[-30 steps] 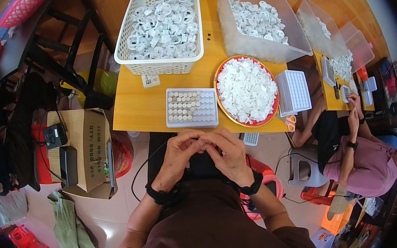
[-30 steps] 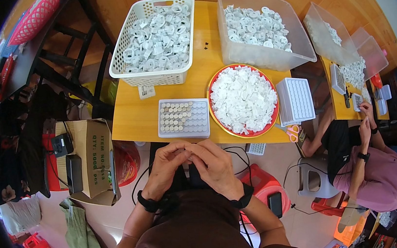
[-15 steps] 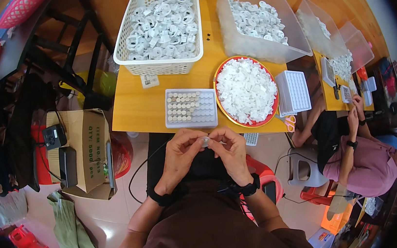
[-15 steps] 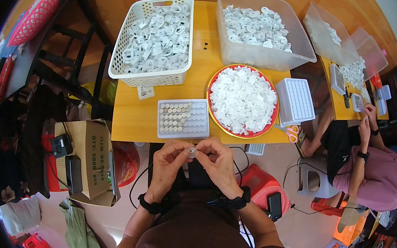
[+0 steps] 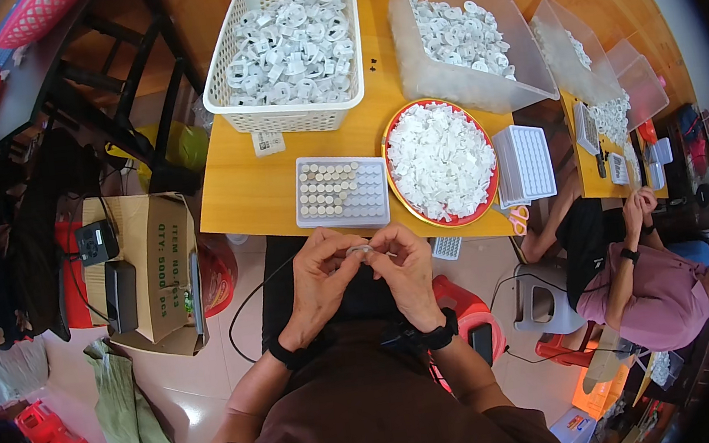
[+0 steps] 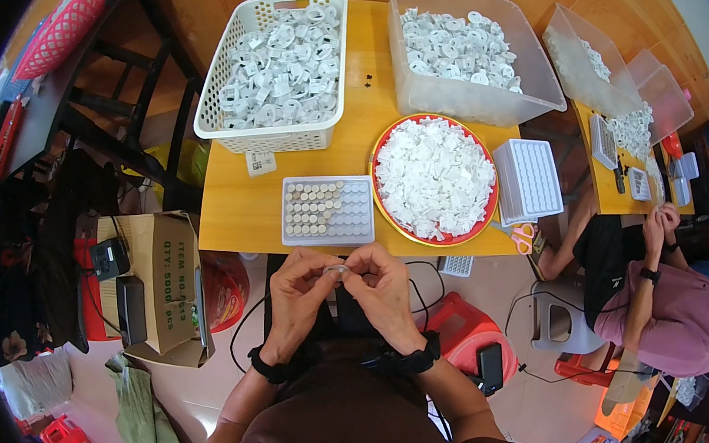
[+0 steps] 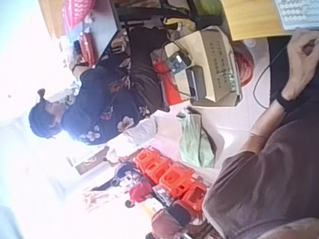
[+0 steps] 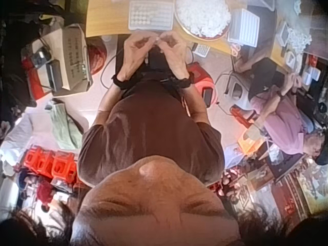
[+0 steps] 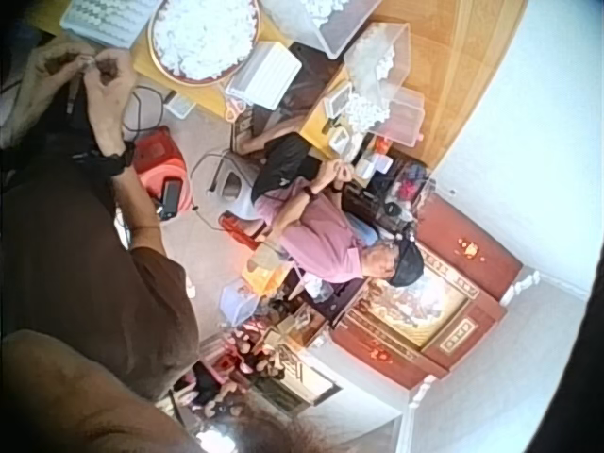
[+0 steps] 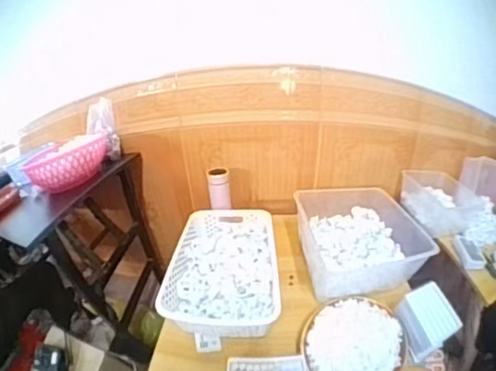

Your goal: The person picks up a white plastic base from a basket and a small round component from a tray to fit them together. They then select a white plastic cap from a bowl, snap it onto the base, and place the completed unit into a white tray.

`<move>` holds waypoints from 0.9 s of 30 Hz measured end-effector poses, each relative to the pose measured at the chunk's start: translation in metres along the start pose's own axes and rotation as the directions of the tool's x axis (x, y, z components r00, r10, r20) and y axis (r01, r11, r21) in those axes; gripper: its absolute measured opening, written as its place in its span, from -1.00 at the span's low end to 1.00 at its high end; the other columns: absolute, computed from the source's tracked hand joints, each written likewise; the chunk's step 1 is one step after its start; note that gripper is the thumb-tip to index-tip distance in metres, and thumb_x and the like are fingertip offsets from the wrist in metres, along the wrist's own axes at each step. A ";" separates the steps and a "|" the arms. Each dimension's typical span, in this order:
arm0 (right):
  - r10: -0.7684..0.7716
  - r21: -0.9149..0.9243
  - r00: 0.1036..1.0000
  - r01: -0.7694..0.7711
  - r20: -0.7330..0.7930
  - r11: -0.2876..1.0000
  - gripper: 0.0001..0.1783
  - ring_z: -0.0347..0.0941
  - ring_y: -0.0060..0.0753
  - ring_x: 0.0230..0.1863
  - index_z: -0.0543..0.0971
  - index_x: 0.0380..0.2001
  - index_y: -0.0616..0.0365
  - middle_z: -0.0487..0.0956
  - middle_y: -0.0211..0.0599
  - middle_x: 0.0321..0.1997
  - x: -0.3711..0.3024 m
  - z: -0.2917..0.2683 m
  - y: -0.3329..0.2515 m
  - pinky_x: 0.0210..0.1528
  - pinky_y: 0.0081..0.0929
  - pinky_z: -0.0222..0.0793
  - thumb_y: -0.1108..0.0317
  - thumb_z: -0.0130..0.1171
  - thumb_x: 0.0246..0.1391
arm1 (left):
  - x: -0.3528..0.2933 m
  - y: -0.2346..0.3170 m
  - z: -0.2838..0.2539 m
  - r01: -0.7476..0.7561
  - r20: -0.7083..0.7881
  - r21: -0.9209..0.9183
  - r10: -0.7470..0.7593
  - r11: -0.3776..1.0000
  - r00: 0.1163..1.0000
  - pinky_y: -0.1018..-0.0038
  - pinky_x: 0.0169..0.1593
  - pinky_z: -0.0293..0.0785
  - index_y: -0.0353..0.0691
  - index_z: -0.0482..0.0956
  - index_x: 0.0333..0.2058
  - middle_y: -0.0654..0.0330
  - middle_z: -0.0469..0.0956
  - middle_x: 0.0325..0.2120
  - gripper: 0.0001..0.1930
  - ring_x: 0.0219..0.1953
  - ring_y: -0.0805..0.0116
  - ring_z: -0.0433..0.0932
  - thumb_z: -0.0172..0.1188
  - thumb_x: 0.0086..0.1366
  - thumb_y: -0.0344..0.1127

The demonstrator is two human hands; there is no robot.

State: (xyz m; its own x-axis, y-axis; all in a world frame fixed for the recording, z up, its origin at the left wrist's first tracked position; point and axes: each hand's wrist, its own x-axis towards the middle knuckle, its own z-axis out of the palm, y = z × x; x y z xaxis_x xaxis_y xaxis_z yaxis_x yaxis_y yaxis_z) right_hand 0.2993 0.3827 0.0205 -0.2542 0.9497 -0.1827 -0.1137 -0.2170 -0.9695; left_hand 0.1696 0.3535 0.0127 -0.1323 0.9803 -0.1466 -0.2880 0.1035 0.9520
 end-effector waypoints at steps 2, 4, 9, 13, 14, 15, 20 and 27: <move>-0.003 0.016 1.000 0.003 0.006 1.000 -0.92 0.36 -0.76 -0.45 0.41 -0.42 0.24 0.45 -0.47 -0.47 0.000 0.001 0.001 -0.46 -0.80 0.28 0.60 0.08 -0.01 | 0.000 -0.002 0.000 -0.003 -0.006 -0.023 0.003 1.000 1.000 0.65 -0.23 0.40 -0.33 0.56 -0.32 0.29 0.39 -0.37 -0.88 -0.32 0.54 0.46 0.13 0.13 -0.57; -0.006 0.032 1.000 0.006 0.010 0.999 -0.92 0.37 -0.76 -0.44 0.41 -0.43 0.24 0.45 -0.48 -0.47 0.000 0.001 0.003 -0.46 -0.81 0.29 0.60 0.09 -0.01 | 0.000 -0.002 0.001 -0.006 -0.010 -0.046 0.005 0.999 1.000 0.65 -0.24 0.41 -0.33 0.56 -0.33 0.29 0.39 -0.38 -0.89 -0.32 0.55 0.47 0.14 0.13 -0.56; -0.059 -0.101 0.994 0.050 -0.090 0.994 -0.91 0.38 -0.77 -0.44 0.45 -0.39 0.27 0.46 -0.46 -0.47 -0.001 0.007 0.004 -0.47 -0.82 0.31 0.60 0.11 -0.02 | 0.004 -0.006 -0.001 0.025 -0.050 -0.018 -0.026 1.000 0.998 0.64 -0.32 0.49 -0.32 0.57 -0.29 0.27 0.42 -0.38 -0.87 -0.36 0.53 0.50 0.15 0.15 -0.51; -0.094 -0.068 0.992 0.089 -0.084 0.994 -0.86 0.38 -0.77 -0.44 0.48 -0.32 0.26 0.47 -0.46 -0.46 0.000 0.005 0.005 -0.46 -0.81 0.33 0.60 0.13 -0.02 | 0.008 -0.003 -0.006 0.154 0.018 -0.172 -0.153 0.973 0.988 0.63 -0.32 0.50 -0.30 0.56 -0.25 0.23 0.48 -0.37 -0.83 -0.36 0.52 0.51 0.16 0.15 -0.51; -0.083 -0.071 0.994 0.078 -0.076 0.994 -0.84 0.39 -0.76 -0.44 0.49 -0.30 0.26 0.47 -0.46 -0.44 -0.001 0.003 0.005 -0.46 -0.81 0.33 0.59 0.13 -0.02 | 0.008 -0.004 -0.007 0.162 0.024 -0.172 -0.161 0.972 0.987 0.62 -0.31 0.50 -0.29 0.56 -0.23 0.22 0.50 -0.37 -0.82 -0.36 0.52 0.52 0.16 0.15 -0.51; -0.071 -0.073 0.995 0.066 -0.068 0.995 -0.82 0.40 -0.75 -0.44 0.50 -0.28 0.25 0.48 -0.46 -0.42 -0.002 0.000 0.004 -0.47 -0.80 0.34 0.59 0.14 -0.03 | 0.008 -0.004 -0.008 0.171 0.031 -0.171 -0.168 0.970 0.985 0.61 -0.31 0.50 -0.29 0.55 -0.22 0.21 0.51 -0.37 -0.80 -0.35 0.52 0.52 0.15 0.14 -0.52; 0.084 0.012 0.996 -0.083 -0.021 0.996 -0.81 0.40 -0.74 -0.44 0.51 -0.28 0.25 0.46 -0.49 -0.39 -0.003 -0.009 -0.005 -0.49 -0.80 0.36 0.59 0.15 -0.04 | 0.005 0.009 -0.010 -0.068 0.119 0.191 0.046 0.979 0.992 0.57 -0.32 0.51 -0.31 0.52 -0.17 0.16 0.52 -0.39 -0.72 -0.38 0.44 0.54 0.12 0.09 -0.58; -0.005 -0.120 0.999 -0.001 -0.053 0.993 -0.81 0.37 -0.74 -0.48 0.53 -0.29 0.28 0.39 -0.49 -0.44 -0.005 -0.005 -0.005 -0.50 -0.82 0.30 0.60 0.16 -0.06 | 0.007 0.016 -0.010 -0.421 0.283 0.599 0.311 0.682 0.907 0.52 -0.41 0.47 -0.33 0.50 -0.19 0.07 0.50 -0.43 -0.66 -0.47 0.26 0.55 0.14 -0.04 -0.60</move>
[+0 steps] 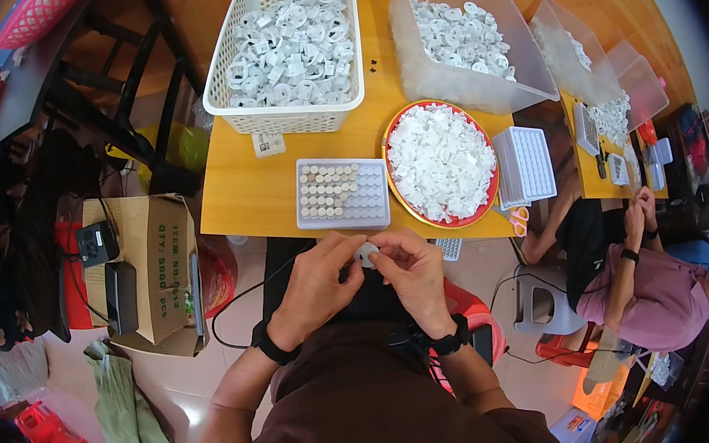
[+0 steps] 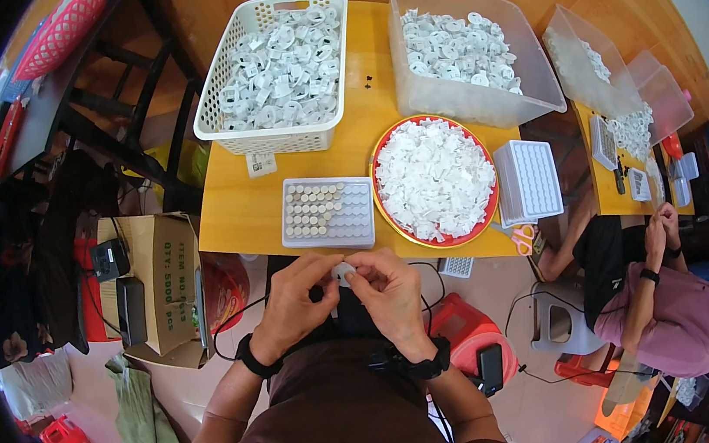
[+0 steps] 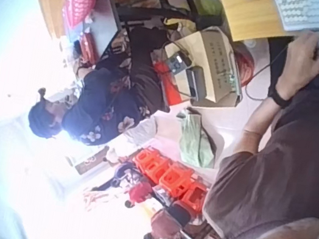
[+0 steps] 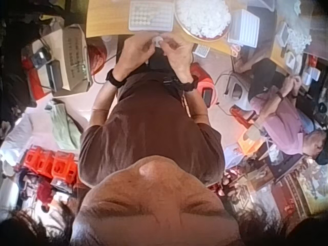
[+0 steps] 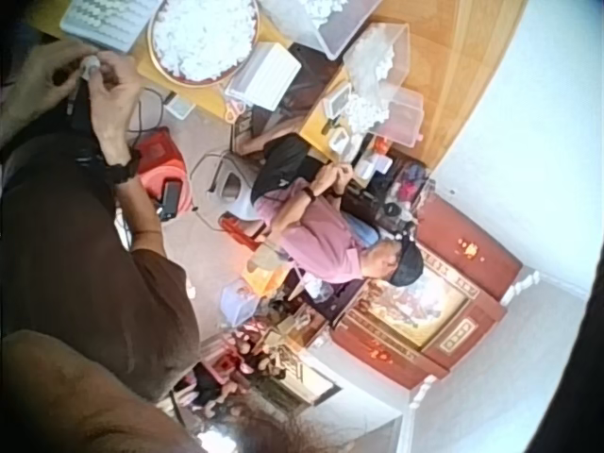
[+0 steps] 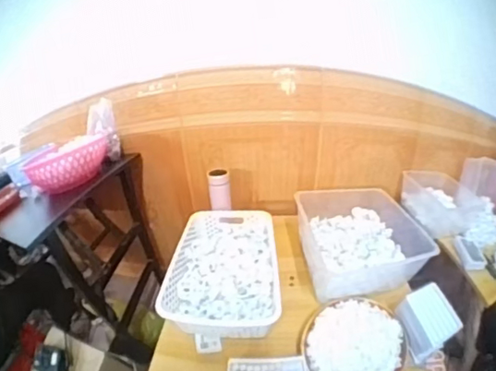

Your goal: The person picks up a white plastic base from a basket and a small round component from a tray to fit them together. They then select a white plastic cap from a bowl, snap it onto the base, and place the completed unit into a white tray.

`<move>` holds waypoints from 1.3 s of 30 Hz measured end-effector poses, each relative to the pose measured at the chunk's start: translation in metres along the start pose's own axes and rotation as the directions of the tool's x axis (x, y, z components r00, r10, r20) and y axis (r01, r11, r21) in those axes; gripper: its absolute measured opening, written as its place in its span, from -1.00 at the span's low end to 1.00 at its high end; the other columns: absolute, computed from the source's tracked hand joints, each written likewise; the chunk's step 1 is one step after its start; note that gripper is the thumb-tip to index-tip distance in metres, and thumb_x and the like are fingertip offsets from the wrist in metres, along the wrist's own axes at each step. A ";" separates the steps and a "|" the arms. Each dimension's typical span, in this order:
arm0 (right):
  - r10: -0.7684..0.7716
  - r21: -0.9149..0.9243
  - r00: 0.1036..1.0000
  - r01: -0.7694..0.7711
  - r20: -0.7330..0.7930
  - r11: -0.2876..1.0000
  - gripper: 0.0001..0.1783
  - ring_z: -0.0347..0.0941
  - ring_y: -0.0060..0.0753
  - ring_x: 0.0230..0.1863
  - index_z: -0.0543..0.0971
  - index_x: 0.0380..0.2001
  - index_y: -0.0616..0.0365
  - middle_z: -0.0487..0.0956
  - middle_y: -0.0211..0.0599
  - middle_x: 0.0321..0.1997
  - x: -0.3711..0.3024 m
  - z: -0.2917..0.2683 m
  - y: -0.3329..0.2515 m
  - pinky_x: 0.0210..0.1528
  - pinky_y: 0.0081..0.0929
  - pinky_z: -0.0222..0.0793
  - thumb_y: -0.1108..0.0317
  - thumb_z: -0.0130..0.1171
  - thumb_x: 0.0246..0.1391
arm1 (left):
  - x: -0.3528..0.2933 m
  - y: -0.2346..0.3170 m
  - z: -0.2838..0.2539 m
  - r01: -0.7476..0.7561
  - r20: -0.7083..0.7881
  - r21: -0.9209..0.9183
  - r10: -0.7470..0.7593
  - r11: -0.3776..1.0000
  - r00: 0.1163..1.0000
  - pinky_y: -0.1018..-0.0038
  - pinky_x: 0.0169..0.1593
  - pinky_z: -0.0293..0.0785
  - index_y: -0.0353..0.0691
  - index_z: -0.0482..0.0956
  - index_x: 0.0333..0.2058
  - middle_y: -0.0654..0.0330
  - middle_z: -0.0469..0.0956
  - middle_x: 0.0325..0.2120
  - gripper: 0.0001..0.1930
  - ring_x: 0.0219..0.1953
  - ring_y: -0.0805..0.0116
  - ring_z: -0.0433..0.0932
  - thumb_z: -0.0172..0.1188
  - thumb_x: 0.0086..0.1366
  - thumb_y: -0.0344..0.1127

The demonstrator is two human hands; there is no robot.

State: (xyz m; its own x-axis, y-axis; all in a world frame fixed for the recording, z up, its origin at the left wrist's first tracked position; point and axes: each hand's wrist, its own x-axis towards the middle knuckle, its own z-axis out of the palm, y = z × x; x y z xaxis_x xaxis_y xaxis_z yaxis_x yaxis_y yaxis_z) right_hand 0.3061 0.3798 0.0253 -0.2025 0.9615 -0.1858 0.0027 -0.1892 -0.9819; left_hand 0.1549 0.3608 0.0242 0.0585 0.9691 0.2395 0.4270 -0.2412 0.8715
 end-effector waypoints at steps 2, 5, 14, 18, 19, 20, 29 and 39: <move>0.001 -0.042 1.000 -0.001 -0.012 0.999 -0.80 0.36 -0.73 -0.49 0.54 -0.30 0.28 0.38 -0.48 -0.44 0.000 0.000 0.002 -0.51 -0.81 0.28 0.61 0.17 -0.07 | 0.000 0.001 0.000 -0.007 0.029 0.050 0.005 0.999 1.000 0.48 -0.42 0.46 -0.33 0.49 -0.20 0.07 0.50 -0.43 -0.66 -0.47 0.21 0.54 0.15 -0.05 -0.59; 0.005 -0.106 1.000 -0.008 -0.028 0.994 -0.80 0.34 -0.73 -0.51 0.56 -0.31 0.28 0.38 -0.46 -0.44 0.000 -0.001 0.005 -0.53 -0.80 0.26 0.62 0.17 -0.09 | 0.000 0.000 0.002 -0.040 0.069 0.132 0.031 0.990 0.997 0.41 -0.44 0.44 -0.33 0.47 -0.21 0.06 0.48 -0.46 -0.64 -0.47 0.14 0.52 0.15 -0.09 -0.58; 0.001 -0.161 1.000 -0.005 -0.026 0.987 -0.81 0.32 -0.71 -0.59 0.56 -0.32 0.29 0.38 -0.43 -0.50 -0.004 -0.001 0.006 -0.61 -0.74 0.25 0.61 0.17 -0.09 | -0.007 -0.008 0.009 -0.159 0.090 0.278 0.140 0.947 0.986 0.33 -0.51 0.41 -0.34 0.43 -0.26 0.09 0.39 -0.55 -0.66 -0.54 0.12 0.47 0.15 -0.13 -0.57; -0.009 -0.163 1.000 0.007 -0.013 0.987 -0.81 0.33 -0.71 -0.58 0.56 -0.32 0.29 0.39 -0.41 -0.49 -0.004 -0.001 0.007 -0.63 -0.75 0.25 0.61 0.17 -0.09 | -0.008 -0.010 0.006 -0.195 0.111 0.280 0.170 0.940 0.979 0.33 -0.52 0.41 -0.33 0.42 -0.26 0.10 0.38 -0.56 -0.65 -0.56 0.12 0.46 0.15 -0.14 -0.57; -0.009 -0.164 1.000 0.007 -0.014 0.986 -0.81 0.33 -0.71 -0.58 0.56 -0.32 0.29 0.39 -0.41 -0.49 -0.004 -0.002 0.008 -0.63 -0.75 0.25 0.61 0.17 -0.09 | -0.007 -0.011 0.007 -0.196 0.111 0.278 0.171 0.940 0.979 0.33 -0.52 0.41 -0.33 0.42 -0.26 0.10 0.38 -0.56 -0.65 -0.56 0.12 0.46 0.15 -0.14 -0.57; 0.002 -0.152 1.000 -0.005 -0.020 0.988 -0.82 0.34 -0.71 -0.57 0.56 -0.33 0.29 0.40 -0.41 -0.48 -0.003 -0.002 0.010 -0.62 -0.75 0.26 0.62 0.17 -0.10 | -0.007 -0.012 0.007 -0.200 0.107 0.291 0.176 0.936 0.979 0.38 -0.51 0.41 -0.33 0.44 -0.27 0.10 0.38 -0.55 -0.66 -0.56 0.16 0.47 0.16 -0.13 -0.58; -0.217 -0.173 0.973 0.202 -0.076 0.964 -0.86 0.43 -0.62 -0.45 0.54 -0.37 0.27 0.45 -0.36 -0.43 0.000 0.004 -0.004 -0.45 -0.71 0.36 0.61 0.17 -0.09 | 0.001 -0.011 0.007 0.239 0.010 -0.538 -0.278 0.808 0.961 0.60 -0.31 0.46 -0.37 0.53 -0.33 0.24 0.45 -0.45 -0.84 -0.36 0.49 0.50 0.12 0.06 -0.60; -0.389 -0.268 0.921 0.366 -0.033 0.891 -0.85 0.48 -0.45 -0.47 0.53 -0.38 0.26 0.47 -0.25 -0.44 0.001 0.009 -0.003 -0.50 -0.63 0.39 0.62 0.16 -0.11 | -0.003 -0.010 0.010 0.347 0.190 -0.888 -0.446 0.301 0.874 0.52 -0.20 0.49 -0.35 0.50 -0.35 0.20 0.50 -0.39 -0.84 -0.32 0.44 0.51 0.07 0.06 -0.65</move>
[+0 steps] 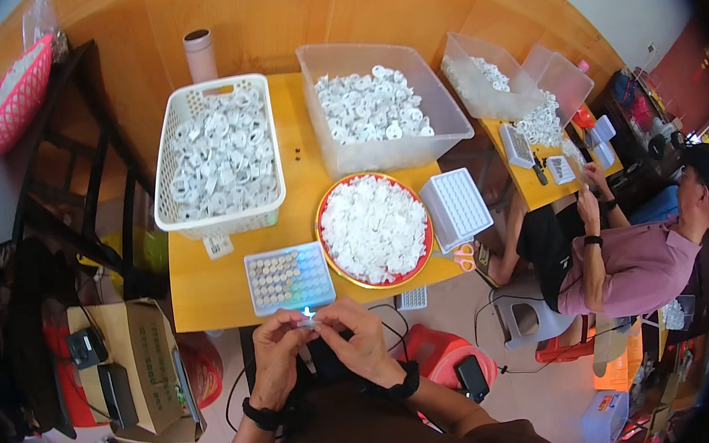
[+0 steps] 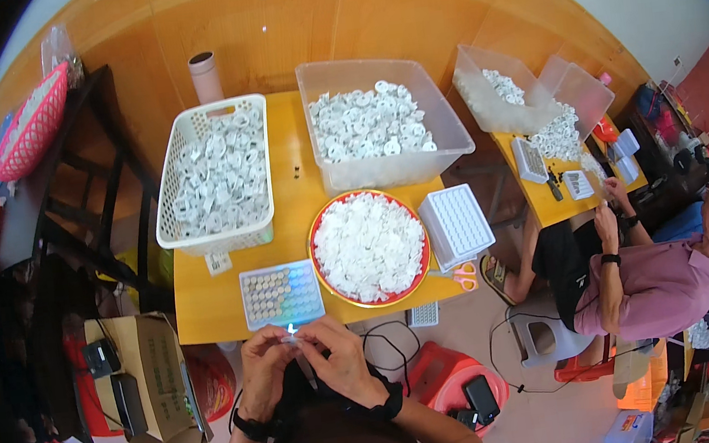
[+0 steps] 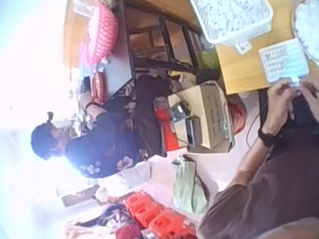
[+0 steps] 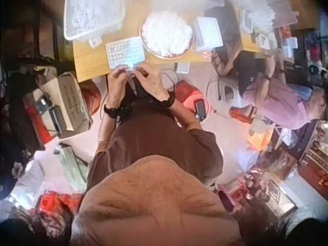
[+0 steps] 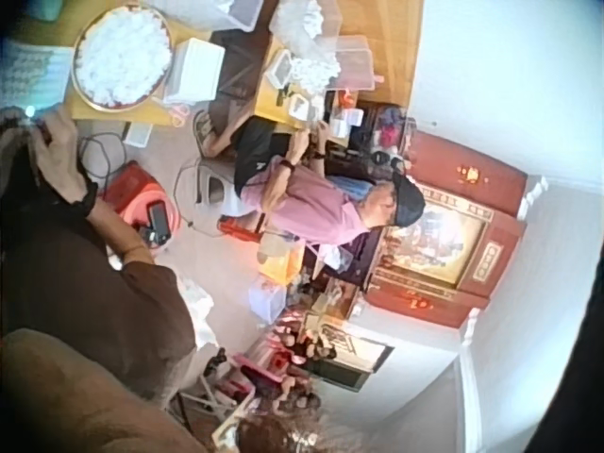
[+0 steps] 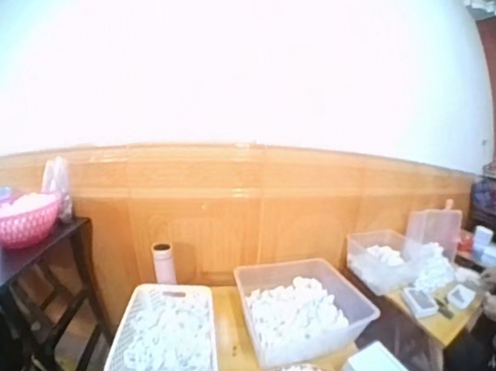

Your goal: The person picks up a white plastic base from a basket and a small round component from a tray to fit them together. They then select a white plastic cap from a bowl, snap it onto the base, and place the completed unit into a white tray.

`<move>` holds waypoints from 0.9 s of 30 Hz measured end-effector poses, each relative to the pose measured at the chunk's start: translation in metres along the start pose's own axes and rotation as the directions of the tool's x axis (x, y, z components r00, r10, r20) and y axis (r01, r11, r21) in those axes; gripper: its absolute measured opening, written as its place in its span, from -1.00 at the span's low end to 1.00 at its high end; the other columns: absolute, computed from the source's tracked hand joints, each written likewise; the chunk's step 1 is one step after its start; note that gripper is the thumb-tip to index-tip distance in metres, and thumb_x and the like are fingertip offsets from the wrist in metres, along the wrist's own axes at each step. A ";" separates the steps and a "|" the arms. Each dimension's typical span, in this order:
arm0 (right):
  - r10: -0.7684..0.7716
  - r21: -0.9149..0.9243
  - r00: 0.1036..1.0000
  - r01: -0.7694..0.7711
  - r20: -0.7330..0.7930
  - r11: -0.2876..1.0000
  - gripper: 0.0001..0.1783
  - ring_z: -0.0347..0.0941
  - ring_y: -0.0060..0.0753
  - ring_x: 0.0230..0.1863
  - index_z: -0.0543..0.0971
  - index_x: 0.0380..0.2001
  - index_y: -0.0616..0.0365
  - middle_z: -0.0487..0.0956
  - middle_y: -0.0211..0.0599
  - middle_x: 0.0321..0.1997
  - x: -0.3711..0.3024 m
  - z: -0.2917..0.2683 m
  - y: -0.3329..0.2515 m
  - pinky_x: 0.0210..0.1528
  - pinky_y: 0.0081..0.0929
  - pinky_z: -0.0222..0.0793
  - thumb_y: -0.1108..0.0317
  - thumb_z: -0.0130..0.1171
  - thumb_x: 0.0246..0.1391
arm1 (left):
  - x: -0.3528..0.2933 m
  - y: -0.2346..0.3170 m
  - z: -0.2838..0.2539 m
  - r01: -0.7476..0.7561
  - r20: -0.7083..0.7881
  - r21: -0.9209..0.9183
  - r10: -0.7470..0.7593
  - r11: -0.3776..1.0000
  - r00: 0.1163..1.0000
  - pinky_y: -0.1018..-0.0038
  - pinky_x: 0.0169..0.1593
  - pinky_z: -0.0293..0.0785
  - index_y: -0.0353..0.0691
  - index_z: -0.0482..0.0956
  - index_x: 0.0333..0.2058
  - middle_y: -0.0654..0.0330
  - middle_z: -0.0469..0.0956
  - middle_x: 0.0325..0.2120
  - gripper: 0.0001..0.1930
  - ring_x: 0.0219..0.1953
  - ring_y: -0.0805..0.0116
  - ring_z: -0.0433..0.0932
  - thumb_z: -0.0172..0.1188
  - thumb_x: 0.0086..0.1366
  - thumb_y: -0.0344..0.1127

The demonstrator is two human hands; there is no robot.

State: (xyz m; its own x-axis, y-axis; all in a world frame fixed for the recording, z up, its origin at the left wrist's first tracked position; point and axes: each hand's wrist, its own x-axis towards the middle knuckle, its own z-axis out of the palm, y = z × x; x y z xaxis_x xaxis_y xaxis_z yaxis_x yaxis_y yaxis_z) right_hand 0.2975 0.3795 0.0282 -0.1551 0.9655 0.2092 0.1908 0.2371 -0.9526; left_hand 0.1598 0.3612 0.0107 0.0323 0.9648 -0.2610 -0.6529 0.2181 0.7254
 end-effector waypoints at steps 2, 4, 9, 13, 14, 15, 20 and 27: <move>-0.041 -0.064 0.999 0.042 0.011 0.997 -0.85 0.48 -0.43 -0.47 0.53 -0.37 0.26 0.48 -0.25 -0.43 0.002 -0.003 0.000 -0.50 -0.61 0.39 0.61 0.16 -0.10 | 0.003 0.001 0.004 0.014 -0.002 -0.031 -0.014 0.999 1.000 0.51 -0.19 0.48 -0.34 0.50 -0.38 0.19 0.51 -0.41 -0.86 -0.33 0.43 0.51 0.05 0.06 -0.65; -0.051 -0.053 0.999 0.051 0.007 0.997 -0.85 0.48 -0.43 -0.47 0.53 -0.37 0.26 0.48 -0.25 -0.43 0.005 -0.004 -0.003 -0.50 -0.61 0.39 0.61 0.16 -0.10 | 0.006 0.001 0.005 0.002 0.004 -0.043 -0.002 0.999 1.000 0.51 -0.19 0.48 -0.34 0.50 -0.39 0.19 0.51 -0.42 -0.86 -0.34 0.43 0.52 0.05 0.06 -0.65; -0.048 -0.037 0.999 0.049 0.024 0.998 -0.85 0.48 -0.43 -0.46 0.53 -0.37 0.26 0.48 -0.25 -0.42 0.011 -0.004 -0.007 -0.49 -0.60 0.39 0.61 0.15 -0.09 | 0.012 0.000 0.005 -0.025 -0.009 -0.075 0.024 0.997 1.000 0.50 -0.22 0.48 -0.34 0.50 -0.41 0.19 0.52 -0.45 -0.88 -0.37 0.42 0.52 0.05 0.07 -0.64; 0.016 0.018 0.999 -0.016 0.038 1.000 -0.87 0.46 -0.49 -0.46 0.53 -0.39 0.24 0.47 -0.30 -0.46 0.015 -0.004 0.001 -0.48 -0.62 0.38 0.57 0.17 -0.09 | 0.014 -0.002 0.003 -0.027 -0.018 -0.016 0.027 0.999 0.999 0.50 -0.18 0.48 -0.34 0.51 -0.32 0.20 0.51 -0.40 -0.84 -0.33 0.46 0.50 0.10 0.08 -0.60; 0.010 0.022 0.999 -0.011 0.047 1.000 -0.87 0.46 -0.49 -0.46 0.53 -0.39 0.24 0.47 -0.30 -0.46 0.022 -0.007 0.001 -0.48 -0.62 0.38 0.57 0.17 -0.09 | 0.013 0.003 0.007 -0.037 -0.024 -0.017 0.036 0.999 0.999 0.50 -0.18 0.48 -0.34 0.51 -0.32 0.20 0.51 -0.40 -0.84 -0.33 0.46 0.50 0.10 0.08 -0.60; 0.040 -0.035 0.996 -0.037 0.076 0.999 -0.88 0.44 -0.53 -0.48 0.53 -0.39 0.24 0.47 -0.32 -0.47 0.032 -0.015 -0.001 -0.48 -0.63 0.35 0.54 0.18 -0.09 | 0.009 0.010 0.013 -0.048 -0.050 0.014 0.048 0.999 0.998 0.50 -0.17 0.47 -0.34 0.50 -0.27 0.21 0.49 -0.37 -0.81 -0.31 0.48 0.49 0.11 0.09 -0.59; -0.062 -0.020 0.996 0.060 -0.069 0.998 -0.93 0.34 -0.75 -0.51 0.53 -0.41 0.24 0.50 -0.48 -0.50 0.129 -0.069 0.012 -0.49 -0.73 0.27 0.48 0.10 0.01 | 0.007 0.021 0.006 -0.068 -0.104 0.081 0.076 0.994 0.992 0.48 -0.17 0.48 -0.31 0.46 -0.18 0.25 0.46 -0.36 -0.75 -0.31 0.46 0.48 0.11 0.11 -0.56; -0.078 0.020 0.976 0.084 -0.205 0.996 -0.85 0.42 -0.66 -0.40 0.56 -0.31 0.23 0.54 -0.41 -0.40 0.193 -0.068 -0.017 -0.49 -0.72 0.30 0.51 0.11 0.00 | 0.010 0.032 -0.018 -0.033 -0.007 0.168 0.035 0.985 0.999 0.55 -0.18 0.46 -0.30 0.51 -0.24 0.23 0.51 -0.32 -0.83 -0.33 0.49 0.49 0.11 0.16 -0.51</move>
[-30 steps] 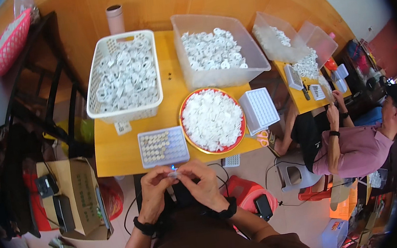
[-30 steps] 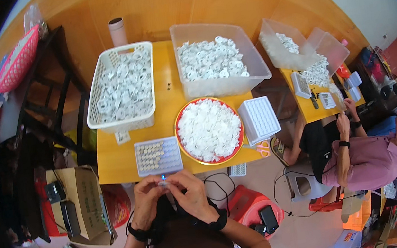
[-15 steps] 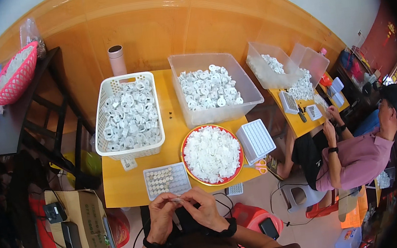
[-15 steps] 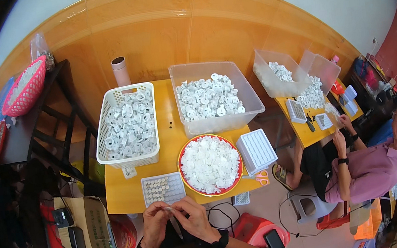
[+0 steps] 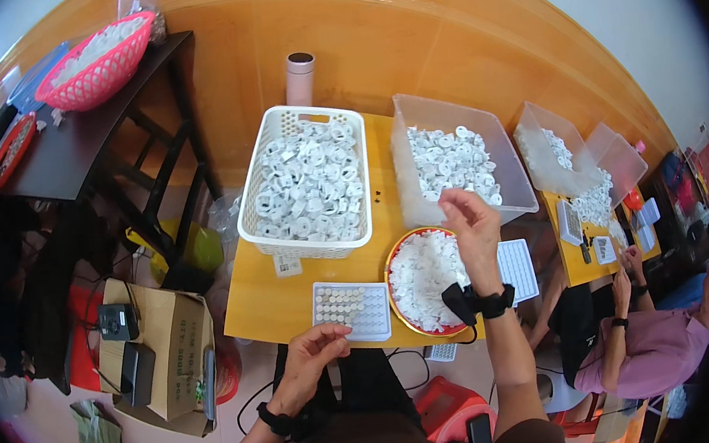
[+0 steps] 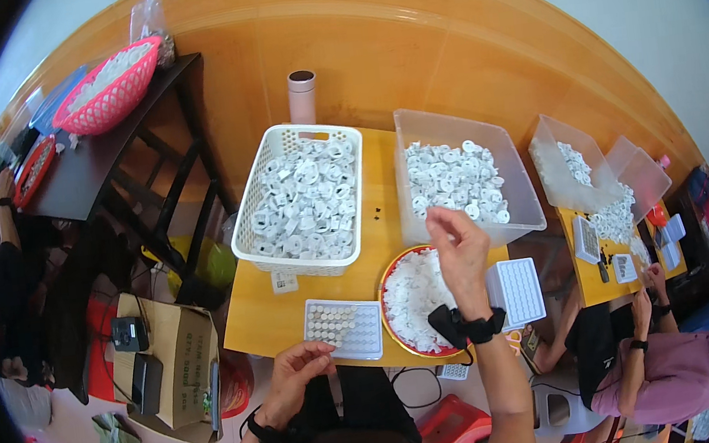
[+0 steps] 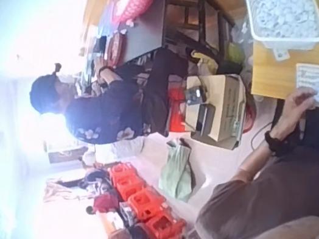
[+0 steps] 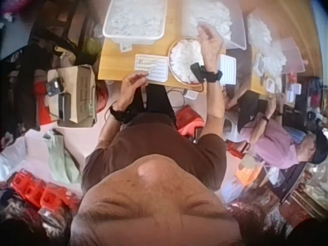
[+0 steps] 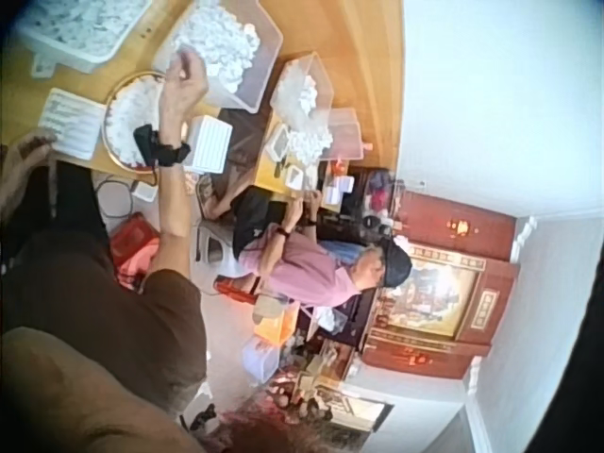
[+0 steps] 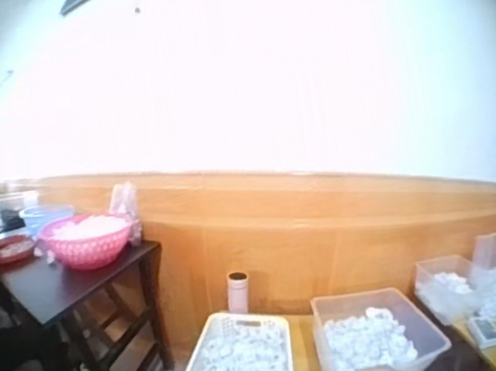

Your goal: The person picks up a white plastic base from a basket and a small round component from a tray to fit them together. They then select a white plastic cap from a bowl, snap it onto the base, and place the completed unit into a white tray.

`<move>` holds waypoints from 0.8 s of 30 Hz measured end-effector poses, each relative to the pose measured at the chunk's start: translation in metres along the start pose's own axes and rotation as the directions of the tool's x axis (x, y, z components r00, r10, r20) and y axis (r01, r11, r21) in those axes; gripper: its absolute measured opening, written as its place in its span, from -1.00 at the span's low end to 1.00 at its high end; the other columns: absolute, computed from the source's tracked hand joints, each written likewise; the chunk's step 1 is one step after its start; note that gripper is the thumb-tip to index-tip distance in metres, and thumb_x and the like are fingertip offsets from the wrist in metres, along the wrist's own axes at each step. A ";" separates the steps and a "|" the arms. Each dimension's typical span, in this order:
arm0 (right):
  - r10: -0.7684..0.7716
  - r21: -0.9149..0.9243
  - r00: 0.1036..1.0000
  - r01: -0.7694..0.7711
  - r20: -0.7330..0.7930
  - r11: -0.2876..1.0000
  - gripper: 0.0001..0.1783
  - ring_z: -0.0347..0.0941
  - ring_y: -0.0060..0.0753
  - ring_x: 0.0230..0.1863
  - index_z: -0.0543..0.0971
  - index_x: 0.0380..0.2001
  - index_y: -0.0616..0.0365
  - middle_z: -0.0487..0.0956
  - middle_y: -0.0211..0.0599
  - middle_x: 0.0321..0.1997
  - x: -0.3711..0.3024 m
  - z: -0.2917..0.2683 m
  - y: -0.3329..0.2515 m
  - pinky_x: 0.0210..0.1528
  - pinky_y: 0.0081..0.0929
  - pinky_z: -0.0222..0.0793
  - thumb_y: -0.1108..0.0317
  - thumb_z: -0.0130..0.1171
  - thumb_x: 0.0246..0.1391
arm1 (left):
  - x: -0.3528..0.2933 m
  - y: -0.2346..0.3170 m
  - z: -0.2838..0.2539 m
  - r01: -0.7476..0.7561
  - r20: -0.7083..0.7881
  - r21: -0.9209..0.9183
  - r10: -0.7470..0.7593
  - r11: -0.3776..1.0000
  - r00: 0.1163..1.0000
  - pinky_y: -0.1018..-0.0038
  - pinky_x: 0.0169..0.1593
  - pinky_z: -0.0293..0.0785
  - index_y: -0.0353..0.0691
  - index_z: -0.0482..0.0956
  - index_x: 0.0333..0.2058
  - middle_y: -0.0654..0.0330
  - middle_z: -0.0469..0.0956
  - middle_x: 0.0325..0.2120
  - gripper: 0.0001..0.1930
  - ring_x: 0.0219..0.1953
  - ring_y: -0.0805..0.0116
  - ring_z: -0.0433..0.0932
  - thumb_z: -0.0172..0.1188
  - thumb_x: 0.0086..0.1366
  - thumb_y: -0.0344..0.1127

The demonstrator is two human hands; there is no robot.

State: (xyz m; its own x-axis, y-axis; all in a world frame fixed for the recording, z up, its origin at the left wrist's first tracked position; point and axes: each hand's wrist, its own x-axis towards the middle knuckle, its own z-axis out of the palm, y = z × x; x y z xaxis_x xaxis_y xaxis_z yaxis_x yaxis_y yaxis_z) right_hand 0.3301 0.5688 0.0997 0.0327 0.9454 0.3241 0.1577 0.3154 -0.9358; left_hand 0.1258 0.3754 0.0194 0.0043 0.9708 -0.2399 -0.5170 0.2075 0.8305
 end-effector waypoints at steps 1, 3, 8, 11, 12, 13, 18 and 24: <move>-0.050 -0.087 0.996 0.057 0.074 0.995 -0.86 0.43 -0.64 -0.39 0.56 -0.33 0.22 0.54 -0.41 -0.40 -0.009 0.003 0.007 -0.48 -0.71 0.32 0.51 0.12 -0.01 | 0.001 0.002 -0.004 -0.012 0.019 0.034 0.011 0.999 1.000 0.55 -0.18 0.46 -0.31 0.51 -0.25 0.22 0.53 -0.32 -0.85 -0.33 0.50 0.50 0.10 0.17 -0.51; -0.097 -0.214 0.976 0.139 0.197 0.967 -0.87 0.47 -0.55 -0.39 0.57 -0.36 0.21 0.53 -0.35 -0.43 -0.022 0.010 0.012 -0.47 -0.64 0.36 0.53 0.13 -0.06 | 0.006 0.010 -0.011 -0.030 0.000 0.053 0.030 0.998 1.000 0.56 -0.18 0.46 -0.30 0.52 -0.25 0.23 0.53 -0.32 -0.85 -0.33 0.51 0.50 0.10 0.17 -0.50; -0.147 -0.334 0.928 0.267 0.344 0.904 -0.86 0.47 -0.25 -0.41 0.55 -0.40 0.21 0.52 -0.19 -0.41 -0.015 0.045 0.016 -0.43 -0.45 0.37 0.52 0.15 -0.12 | 0.013 0.023 -0.023 -0.109 -0.038 0.110 0.113 0.988 0.993 0.57 -0.17 0.46 -0.30 0.53 -0.26 0.24 0.54 -0.35 -0.85 -0.35 0.51 0.50 0.09 0.18 -0.50; -0.243 -0.412 0.875 0.422 0.419 0.807 -0.85 0.42 -0.16 -0.35 0.56 -0.42 0.19 0.49 -0.19 -0.42 -0.004 0.072 0.011 -0.33 -0.34 0.36 0.51 0.16 -0.17 | 0.010 0.021 -0.021 -0.099 -0.047 0.078 0.103 0.992 0.994 0.57 -0.17 0.47 -0.29 0.54 -0.26 0.23 0.54 -0.34 -0.86 -0.36 0.52 0.51 0.10 0.18 -0.49; -0.305 -0.437 0.840 0.504 0.448 0.745 -0.85 0.39 -0.13 -0.32 0.55 -0.44 0.20 0.47 -0.20 -0.42 0.000 0.079 0.015 -0.30 -0.30 0.34 0.54 0.15 -0.21 | 0.008 0.018 -0.018 -0.099 -0.041 0.077 0.102 0.992 0.994 0.57 -0.17 0.47 -0.29 0.54 -0.26 0.23 0.54 -0.34 -0.86 -0.36 0.52 0.51 0.10 0.18 -0.49; -0.362 -0.446 0.796 0.582 0.485 0.680 -0.84 0.36 -0.11 -0.29 0.55 -0.47 0.21 0.45 -0.20 -0.43 0.004 0.089 0.021 -0.28 -0.26 0.33 0.57 0.14 -0.26 | 0.005 0.014 -0.018 -0.085 -0.062 0.034 0.087 0.996 0.994 0.57 -0.18 0.48 -0.29 0.54 -0.26 0.23 0.55 -0.34 -0.85 -0.36 0.52 0.51 0.10 0.18 -0.49; -0.278 -0.613 0.801 0.589 0.531 0.527 -0.79 0.31 -0.12 -0.24 0.53 -0.47 0.20 0.43 -0.24 -0.40 0.013 0.106 0.033 -0.25 -0.30 0.32 0.59 0.14 -0.33 | -0.007 0.001 -0.018 -0.046 -0.045 -0.018 0.046 0.999 0.998 0.62 -0.20 0.45 -0.29 0.54 -0.24 0.26 0.54 -0.36 -0.85 -0.36 0.56 0.48 0.11 0.19 -0.47; -0.269 -0.617 0.777 0.620 0.569 0.485 -0.75 0.31 -0.15 -0.22 0.54 -0.43 0.17 0.46 -0.24 -0.37 0.017 0.104 0.032 -0.19 -0.35 0.32 0.58 0.18 -0.34 | -0.010 -0.004 -0.023 -0.053 -0.069 -0.036 0.051 0.998 0.996 0.58 -0.20 0.50 -0.29 0.54 -0.25 0.20 0.55 -0.30 -0.85 -0.37 0.52 0.52 0.11 0.19 -0.47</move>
State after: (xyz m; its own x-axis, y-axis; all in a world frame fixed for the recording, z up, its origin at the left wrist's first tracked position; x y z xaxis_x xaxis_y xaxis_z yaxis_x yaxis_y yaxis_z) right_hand 0.2335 0.6032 0.0607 -0.5784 0.6964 0.4249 0.7058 0.6883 -0.1675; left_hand 0.1077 0.3617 0.0073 -0.0813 0.9694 -0.2317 -0.5468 0.1510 0.8235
